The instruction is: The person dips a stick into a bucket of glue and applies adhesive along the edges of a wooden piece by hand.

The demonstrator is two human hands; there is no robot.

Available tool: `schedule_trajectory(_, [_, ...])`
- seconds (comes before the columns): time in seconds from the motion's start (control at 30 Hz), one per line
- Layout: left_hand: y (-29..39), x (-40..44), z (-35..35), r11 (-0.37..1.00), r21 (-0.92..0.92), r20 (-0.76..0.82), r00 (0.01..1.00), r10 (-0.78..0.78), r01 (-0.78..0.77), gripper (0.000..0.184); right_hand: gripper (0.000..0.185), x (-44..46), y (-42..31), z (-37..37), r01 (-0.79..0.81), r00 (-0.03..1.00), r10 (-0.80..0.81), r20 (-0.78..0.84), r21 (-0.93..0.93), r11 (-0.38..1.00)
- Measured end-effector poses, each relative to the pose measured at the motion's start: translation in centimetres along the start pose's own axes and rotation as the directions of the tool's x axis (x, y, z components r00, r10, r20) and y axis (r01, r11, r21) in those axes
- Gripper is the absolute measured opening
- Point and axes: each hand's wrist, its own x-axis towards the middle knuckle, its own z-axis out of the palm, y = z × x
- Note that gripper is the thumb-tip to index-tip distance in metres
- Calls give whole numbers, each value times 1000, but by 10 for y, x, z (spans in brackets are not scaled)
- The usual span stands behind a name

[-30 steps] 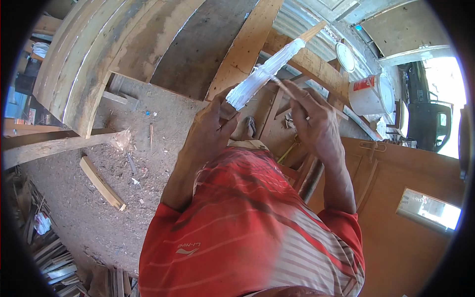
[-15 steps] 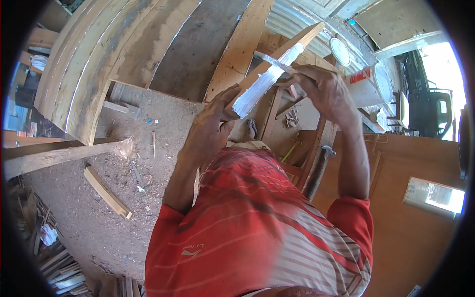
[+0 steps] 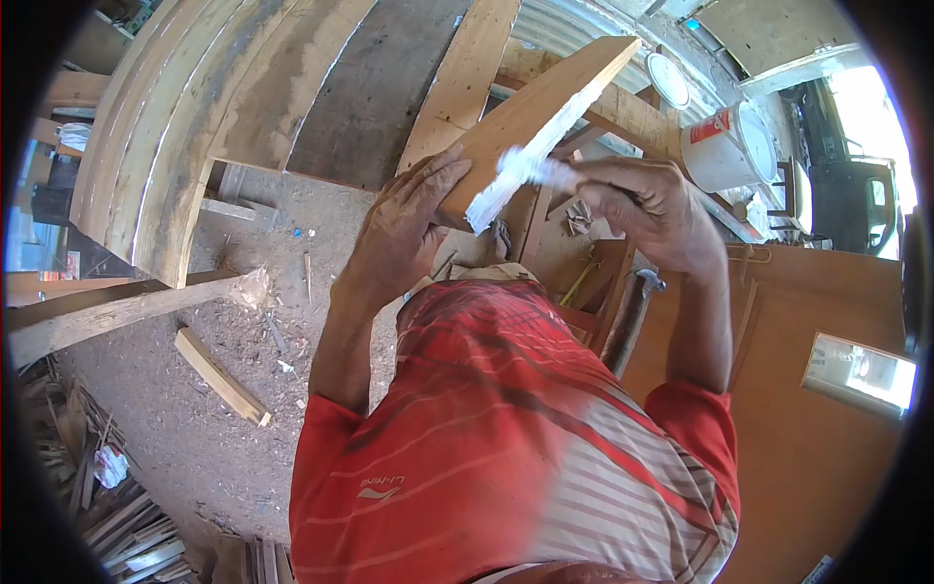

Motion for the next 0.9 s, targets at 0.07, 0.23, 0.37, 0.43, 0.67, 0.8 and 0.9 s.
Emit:
schedule_trajectory(0.07, [0,-1,2,995,-75,-14,997,-72,70,76,30,-10,2,25,-208,943,241,-230,157,965])
schedule_trajectory(0.23, [6,-4,14,981,-138,-129,979,-155,137,65,48,-15,29,89,-155,862,65,-502,-139,978])
schedule_trajectory(0.37, [8,-6,14,964,-177,-148,963,-224,197,62,53,-40,33,126,-52,887,-111,-449,-337,940])
schedule_trajectory(0.43, [6,-8,15,962,-180,-161,959,-233,204,61,51,-53,26,117,-79,907,-47,-419,-277,958])
schedule_trajectory(0.67, [15,-8,15,947,-185,-125,949,-290,265,59,53,-24,16,83,-248,875,129,-467,-203,947])
schedule_trajectory(0.8, [11,-8,17,945,-177,-143,943,-301,275,59,50,-33,-6,95,-97,923,-13,-384,-264,960])
schedule_trajectory(0.9, [15,-10,14,928,-201,-127,931,-342,313,60,49,-45,-27,96,11,958,-73,-278,-217,976])
